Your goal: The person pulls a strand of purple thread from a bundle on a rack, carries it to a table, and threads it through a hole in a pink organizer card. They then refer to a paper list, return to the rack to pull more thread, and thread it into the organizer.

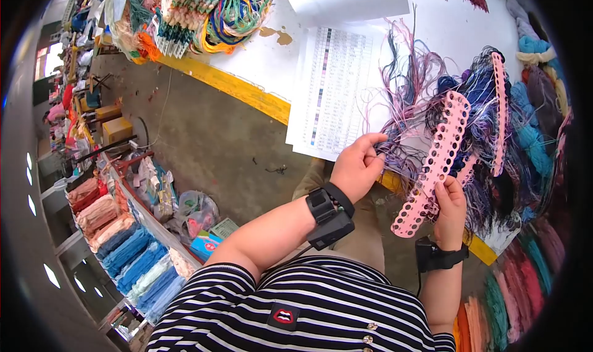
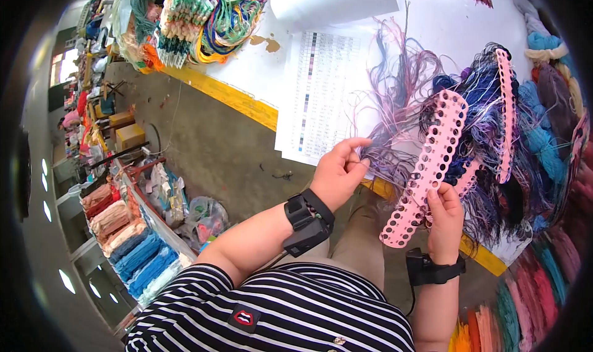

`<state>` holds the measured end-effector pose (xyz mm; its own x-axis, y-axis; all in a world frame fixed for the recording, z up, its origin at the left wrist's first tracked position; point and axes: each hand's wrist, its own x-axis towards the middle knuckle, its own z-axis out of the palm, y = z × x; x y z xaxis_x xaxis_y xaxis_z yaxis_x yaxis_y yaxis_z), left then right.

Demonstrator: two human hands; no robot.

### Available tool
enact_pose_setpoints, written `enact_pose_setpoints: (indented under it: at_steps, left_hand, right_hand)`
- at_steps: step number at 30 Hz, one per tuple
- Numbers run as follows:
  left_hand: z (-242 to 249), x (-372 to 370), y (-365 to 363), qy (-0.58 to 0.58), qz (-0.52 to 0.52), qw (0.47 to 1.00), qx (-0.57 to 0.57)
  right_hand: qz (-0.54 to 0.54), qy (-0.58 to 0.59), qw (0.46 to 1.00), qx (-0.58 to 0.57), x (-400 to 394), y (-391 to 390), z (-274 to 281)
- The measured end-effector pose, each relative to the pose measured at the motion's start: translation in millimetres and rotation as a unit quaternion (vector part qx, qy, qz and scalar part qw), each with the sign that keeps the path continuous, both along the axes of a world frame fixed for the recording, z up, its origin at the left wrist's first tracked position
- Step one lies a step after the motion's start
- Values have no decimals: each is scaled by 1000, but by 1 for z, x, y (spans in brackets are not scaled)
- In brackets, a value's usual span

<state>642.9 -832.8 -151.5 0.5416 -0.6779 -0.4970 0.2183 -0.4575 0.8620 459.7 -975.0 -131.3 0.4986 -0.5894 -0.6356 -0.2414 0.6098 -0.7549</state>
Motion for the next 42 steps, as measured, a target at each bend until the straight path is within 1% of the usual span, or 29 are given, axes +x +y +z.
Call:
enact_pose_setpoints:
  at_steps: [1, 2, 3, 4, 5, 8, 10, 11, 14, 17, 18, 20, 21, 23, 24, 25, 26, 27, 28, 30, 31, 32, 34, 35, 37, 40, 42]
  left_hand:
    - [2, 3, 3, 15, 7, 1000, 0]
    - [4, 5, 7, 119, 39, 991, -42]
    - [6, 7, 11, 223, 70, 969, -83]
    - [8, 10, 16, 325, 100, 933, -122]
    - [12, 14, 22, 381, 129, 911, -93]
    - [12, 28, 54, 429, 170, 878, -128]
    - [11, 40, 73, 479, 213, 833, -179]
    - [11, 47, 80, 469, 236, 827, -202]
    - [2, 70, 102, 424, 318, 824, -198]
    - [11, 95, 118, 413, 427, 783, -184]
    - [7, 103, 131, 395, 417, 796, -193]
    - [-7, 113, 168, 391, 280, 853, -203]
    - [-15, 117, 186, 409, 217, 876, -136]
    - [-24, 119, 213, 435, 85, 896, 3]
    - [-20, 110, 210, 388, 77, 911, 115]
    - [-13, 97, 202, 335, 68, 912, 225]
    - [-8, 88, 200, 276, 58, 900, 332]
    - [-12, 83, 205, 107, 6, 921, 373]
    - [-22, 85, 210, 36, -10, 939, 341]
    - [-46, 100, 214, -108, -42, 956, 269]
    - [-36, 110, 192, -5, 31, 966, 255]
    - [-17, 116, 164, 50, 86, 971, 217]
    - [1, 128, 125, 35, 110, 978, 172]
    - [-2, 133, 112, -25, 100, 984, 145]
    - [-10, 141, 89, -144, 78, 983, 88]
    - [-21, 146, 59, -209, 44, 972, 102]
    - [-25, 143, 47, -201, 9, 975, 90]
  right_hand:
    - [-1, 12, 1000, -29, 2, 1, 2]
    - [-2, 24, 998, -58, 2, 1, 3]
    - [-6, 26, 998, -64, 2, 0, 3]
    - [-10, 30, 997, -70, 0, -2, 2]
    - [-14, 32, 996, -77, -1, -4, 1]
    - [-16, 46, 996, -80, 4, 0, 8]
    - [-26, 44, 995, -86, 9, 1, 10]
    - [-42, 42, 994, -90, 9, 1, 9]
    - [-76, 42, 991, -102, 6, 0, 2]
    - [-100, 51, 984, -136, 2, -8, 3]
    - [-103, 61, 981, -149, -1, -15, 4]
    - [-75, 70, 984, -148, -10, -23, 0]
    - [-69, 73, 983, -151, -6, -25, 2]
    - [-48, 63, 985, -155, -4, -28, -3]
    - [-44, 70, 983, -164, -1, -26, -8]
    - [-40, 76, 981, -174, 3, -24, -13]
    - [-36, 81, 979, -184, 6, -23, -19]
    - [-17, 88, 978, -187, 6, -23, -27]
    - [-13, 86, 981, -174, 12, -19, -30]
    - [-13, 125, 973, -193, 20, -12, -42]
    - [-25, 114, 974, -194, 23, -8, -48]
    - [-23, 136, 969, -203, 22, -5, -52]
    - [-22, 179, 958, -223, 21, -2, -58]
    - [-27, 176, 952, -248, 25, 0, -57]
    - [-20, 181, 950, -253, 29, 4, -51]
    - [11, 209, 939, -271, 25, 5, -50]
    - [19, 219, 935, -280, 24, 6, -52]
